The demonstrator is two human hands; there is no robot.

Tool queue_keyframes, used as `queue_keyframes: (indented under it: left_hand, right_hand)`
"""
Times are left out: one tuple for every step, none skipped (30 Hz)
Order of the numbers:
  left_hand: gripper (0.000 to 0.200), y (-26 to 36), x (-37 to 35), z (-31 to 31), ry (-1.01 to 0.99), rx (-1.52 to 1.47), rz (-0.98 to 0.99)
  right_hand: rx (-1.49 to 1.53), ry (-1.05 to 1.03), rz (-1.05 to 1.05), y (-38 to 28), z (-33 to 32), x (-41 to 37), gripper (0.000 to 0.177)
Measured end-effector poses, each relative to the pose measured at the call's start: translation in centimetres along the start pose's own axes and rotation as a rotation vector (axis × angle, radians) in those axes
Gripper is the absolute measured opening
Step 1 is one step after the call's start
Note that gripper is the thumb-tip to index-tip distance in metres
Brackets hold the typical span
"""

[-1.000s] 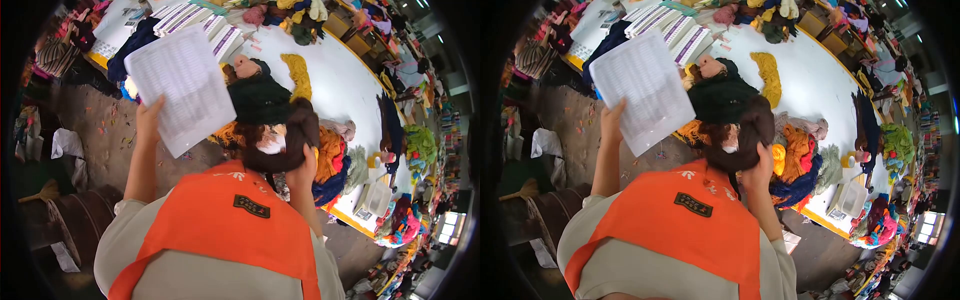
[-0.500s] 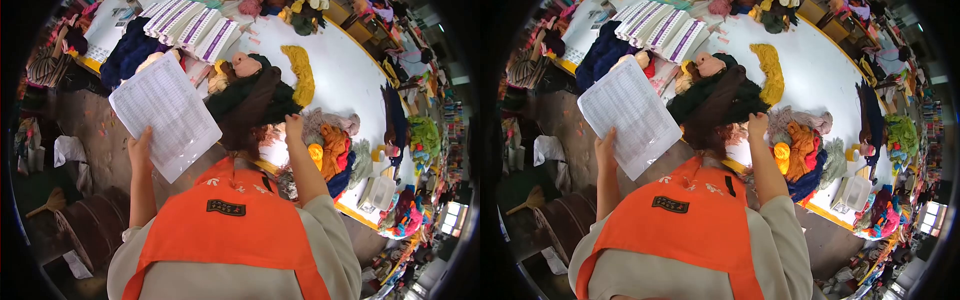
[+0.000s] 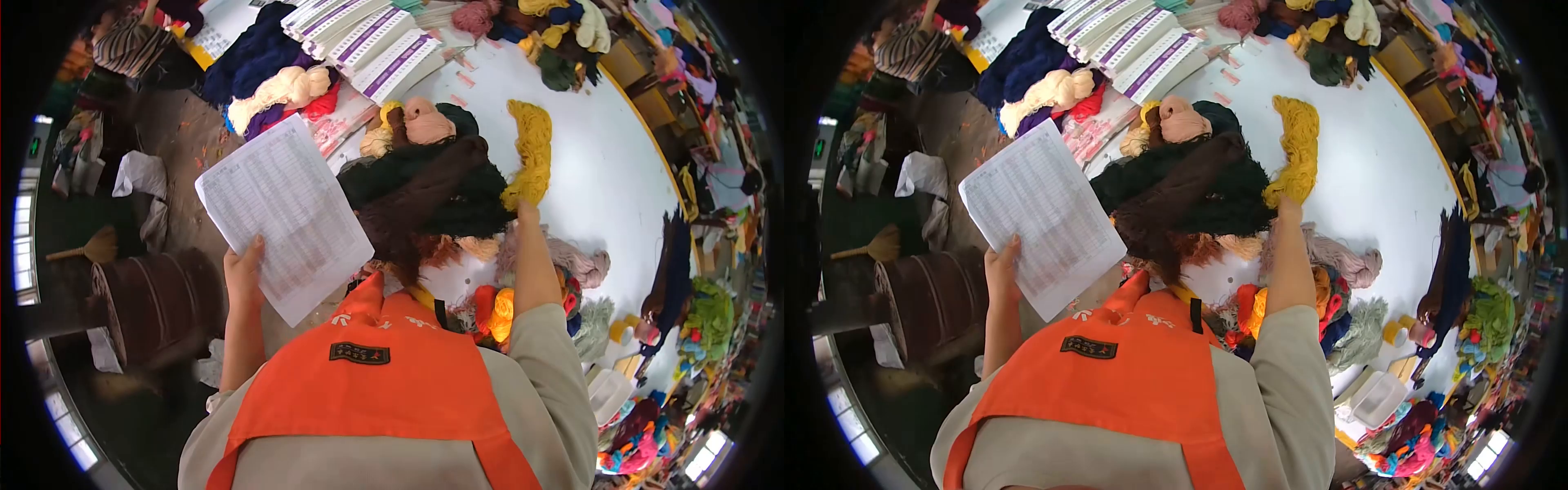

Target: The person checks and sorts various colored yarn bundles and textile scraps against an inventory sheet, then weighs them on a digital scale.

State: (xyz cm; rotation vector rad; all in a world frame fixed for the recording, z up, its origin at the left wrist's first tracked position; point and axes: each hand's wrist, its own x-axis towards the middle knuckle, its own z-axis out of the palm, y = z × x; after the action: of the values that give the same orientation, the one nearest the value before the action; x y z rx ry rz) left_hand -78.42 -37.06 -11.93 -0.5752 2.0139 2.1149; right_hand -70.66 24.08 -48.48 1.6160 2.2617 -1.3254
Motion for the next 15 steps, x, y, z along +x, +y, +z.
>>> queue_keyframes:
  left_hand:
    - [0.039, -0.1, -0.2, 0.0, 0.009, -0.008, -0.005]
    - [0.039, -0.2, -0.4, -0.1, 0.020, 0.004, -0.004]
    - [0.039, -0.4, -0.6, -0.2, 0.027, 0.015, -0.004]
    - [0.039, -0.5, -0.7, -0.1, 0.026, 0.003, -0.007]
    - [0.039, -0.5, -0.6, 0.0, 0.037, 0.000, 0.002]
    - [0.039, -0.5, -0.5, -0.1, 0.048, -0.002, 0.010]
    - [0.039, -0.5, -0.5, -0.2, 0.049, -0.014, 0.009]
    - [0.039, -0.4, -0.3, -0.2, 0.048, -0.005, 0.014]
    - [0.039, -0.3, -0.1, -0.2, 0.046, 0.002, 0.018]
    - [0.039, 0.0, 0.1, -0.2, 0.046, -0.010, 0.014]
    - [0.039, 0.4, 0.3, -0.2, 0.056, 0.014, 0.004]
    - [0.039, 0.7, 0.6, -0.3, 0.066, 0.040, -0.006]
    - [0.039, 0.9, 0.9, -0.4, 0.068, 0.031, -0.012]
    - [0.039, 1.0, 1.1, -0.6, 0.045, -0.001, 0.001]
    - [0.039, 1.0, 1.4, -0.8, 0.025, -0.034, 0.013]
  right_hand:
    - [-0.011, -0.003, -0.006, -1.1, -0.8, -1.1, 0.044]
    - [0.457, 0.036, 0.061, -3.5, -2.7, -4.0, 0.037]
    - [0.927, 0.076, 0.128, -5.3, -4.9, -6.2, 0.031]
    - [1.030, 0.042, 0.050, -6.6, -6.9, -7.2, 0.026]
    - [1.130, 0.007, -0.027, -7.8, -8.8, -8.3, 0.022]
    - [1.211, -0.046, -0.124, -11.1, -11.2, -11.8, 0.020]
    - [1.259, -0.096, -0.206, -12.9, -13.5, -13.7, 0.020]
    - [1.304, -0.145, -0.289, -14.6, -15.6, -15.3, 0.021]
    - [1.328, -0.240, -0.361, -16.6, -17.9, -17.3, 0.023]
    - [1.349, -0.336, -0.431, -18.6, -20.1, -19.4, 0.024]
    - [1.343, -0.446, -0.546, -20.5, -22.0, -21.8, 0.027]
    - [1.363, -0.392, -0.598, -22.6, -23.3, -24.6, 0.030]
    - [1.400, -0.391, -0.638, -24.8, -24.5, -27.4, 0.035]
    - [1.367, -0.731, -0.893, -26.2, -25.7, -29.3, 0.040]
    - [1.393, -0.766, -0.938, -28.0, -26.3, -31.8, 0.041]
